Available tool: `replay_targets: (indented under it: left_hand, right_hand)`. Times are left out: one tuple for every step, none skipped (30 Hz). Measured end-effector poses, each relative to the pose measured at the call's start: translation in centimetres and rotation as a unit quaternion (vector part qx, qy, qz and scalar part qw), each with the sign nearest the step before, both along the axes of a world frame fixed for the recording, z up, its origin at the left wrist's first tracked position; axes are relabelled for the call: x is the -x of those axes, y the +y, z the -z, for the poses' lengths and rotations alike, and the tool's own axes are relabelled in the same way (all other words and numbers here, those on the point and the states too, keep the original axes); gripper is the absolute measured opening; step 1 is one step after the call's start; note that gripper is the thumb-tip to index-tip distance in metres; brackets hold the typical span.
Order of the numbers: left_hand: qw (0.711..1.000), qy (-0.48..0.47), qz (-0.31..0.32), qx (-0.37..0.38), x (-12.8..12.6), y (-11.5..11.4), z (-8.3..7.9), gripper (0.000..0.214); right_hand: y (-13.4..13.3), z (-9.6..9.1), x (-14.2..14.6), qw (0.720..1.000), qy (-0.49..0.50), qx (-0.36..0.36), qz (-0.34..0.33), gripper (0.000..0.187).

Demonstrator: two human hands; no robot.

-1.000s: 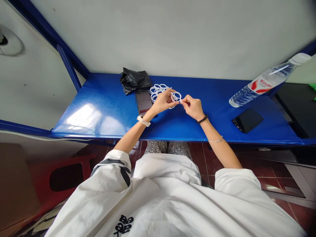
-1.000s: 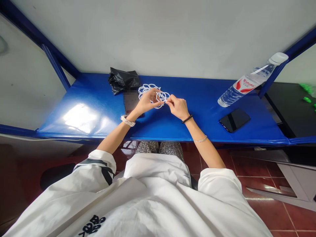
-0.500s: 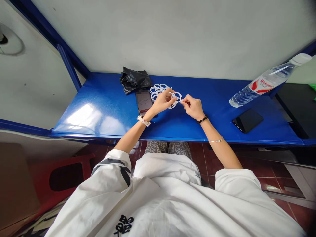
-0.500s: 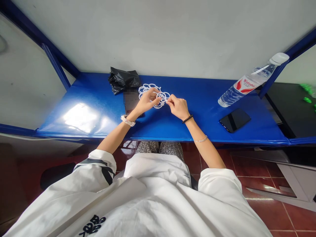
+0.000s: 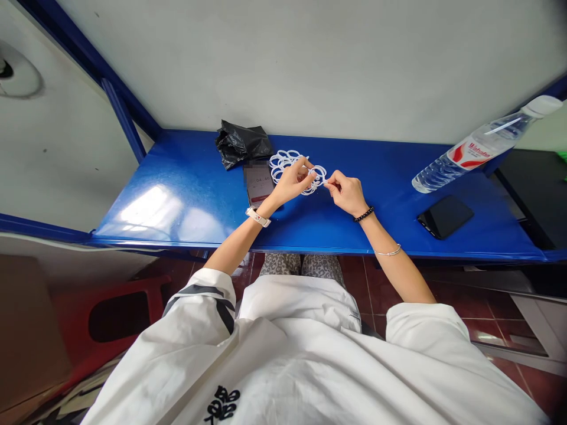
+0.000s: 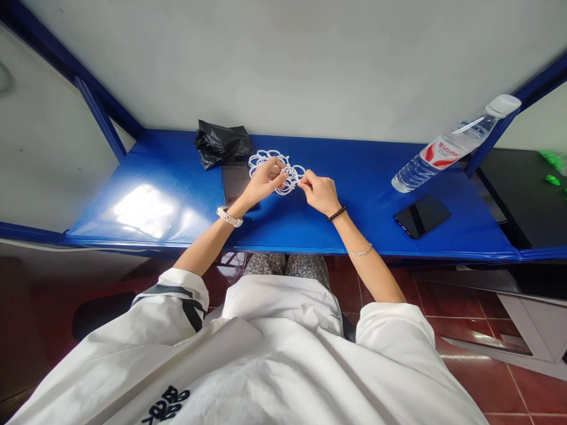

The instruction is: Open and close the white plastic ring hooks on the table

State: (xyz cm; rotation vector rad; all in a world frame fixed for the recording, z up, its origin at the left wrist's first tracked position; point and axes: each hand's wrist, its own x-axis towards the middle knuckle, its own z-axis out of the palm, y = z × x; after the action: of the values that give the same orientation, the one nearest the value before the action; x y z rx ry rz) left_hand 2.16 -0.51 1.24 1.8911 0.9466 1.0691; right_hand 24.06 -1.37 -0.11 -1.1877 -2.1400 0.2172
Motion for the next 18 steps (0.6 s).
replay_targets:
  left_hand:
    - [1.000, 0.001, 0.000, -0.001, 0.01, -0.01, -0.01, 0.063]
    - [1.000, 0.002, 0.000, -0.002, 0.02, -0.03, -0.03, 0.063]
    - [1.000, 0.003, 0.001, -0.003, 0.03, -0.05, -0.05, 0.062]
    - [1.000, 0.005, 0.002, -0.004, 0.03, -0.07, -0.07, 0.062]
    - [1.000, 0.006, 0.002, -0.005, 0.04, -0.09, -0.09, 0.061]
    - [1.000, 0.006, 0.002, -0.006, 0.04, -0.12, -0.11, 0.060]
    - [1.000, 0.006, 0.001, -0.007, 0.04, -0.14, -0.13, 0.060]
    - [1.000, 0.004, 0.001, -0.007, 0.03, -0.16, -0.14, 0.060]
    - [1.000, 0.003, 0.000, -0.005, 0.03, -0.16, -0.14, 0.061]
    - [1.000, 0.001, 0.001, -0.002, 0.02, -0.16, -0.12, 0.061]
    - [1.000, 0.000, 0.001, 0.001, 0.01, -0.14, -0.10, 0.061]
    - [1.000, 0.000, 0.003, 0.003, 0.01, -0.11, -0.06, 0.062]
    - [1.000, 0.000, 0.004, 0.004, 0.00, -0.07, -0.01, 0.061]
    - [1.000, 0.000, 0.005, 0.004, 0.00, -0.02, 0.05, 0.061]
    - [1.000, 0.000, 0.006, 0.002, -0.01, 0.02, 0.11, 0.061]
    - [1.000, 0.000, 0.006, 0.000, -0.01, 0.06, 0.17, 0.061]
    - [1.000, -0.001, 0.005, -0.003, -0.02, 0.09, 0.22, 0.061]
    - [1.000, -0.001, 0.003, -0.006, -0.03, 0.10, 0.26, 0.061]
  right_hand:
    - [0.00, -0.02, 0.00, 1.000, -0.002, 0.001, 0.001, 0.022]
    - [-0.01, -0.04, 0.01, 1.000, -0.003, 0.002, 0.002, 0.022]
    - [-0.01, -0.06, 0.03, 1.000, -0.004, 0.003, 0.003, 0.021]
    - [-0.02, -0.07, 0.04, 1.000, -0.005, 0.002, 0.004, 0.021]
    - [-0.02, -0.08, 0.06, 1.000, -0.005, 0.002, 0.004, 0.021]
    - [-0.03, -0.08, 0.07, 1.000, -0.006, 0.001, 0.005, 0.021]
    - [-0.03, -0.07, 0.08, 1.000, -0.006, 0.000, 0.005, 0.020]
    - [-0.02, -0.06, 0.08, 1.000, -0.007, -0.001, 0.006, 0.020]
    - [-0.02, -0.04, 0.07, 1.000, -0.010, -0.002, 0.006, 0.020]
    - [-0.01, -0.01, 0.06, 1.000, -0.012, -0.002, 0.006, 0.020]
    - [0.00, 0.01, 0.04, 1.000, -0.013, -0.003, 0.006, 0.020]
    - [0.01, 0.03, 0.03, 1.000, -0.013, -0.003, 0.005, 0.020]
    - [0.01, 0.05, 0.02, 1.000, -0.013, -0.004, 0.004, 0.021]
    - [0.02, 0.06, 0.00, 1.000, -0.012, -0.005, 0.002, 0.022]
    - [0.02, 0.05, 0.00, 1.000, -0.013, -0.007, 0.001, 0.022]
    - [0.01, 0.03, -0.01, 1.000, -0.014, -0.008, -0.001, 0.023]
    - [0.01, 0.01, -0.01, 1.000, -0.016, -0.009, -0.002, 0.023]
    - [-0.01, -0.03, -0.01, 1.000, -0.018, -0.010, -0.003, 0.023]
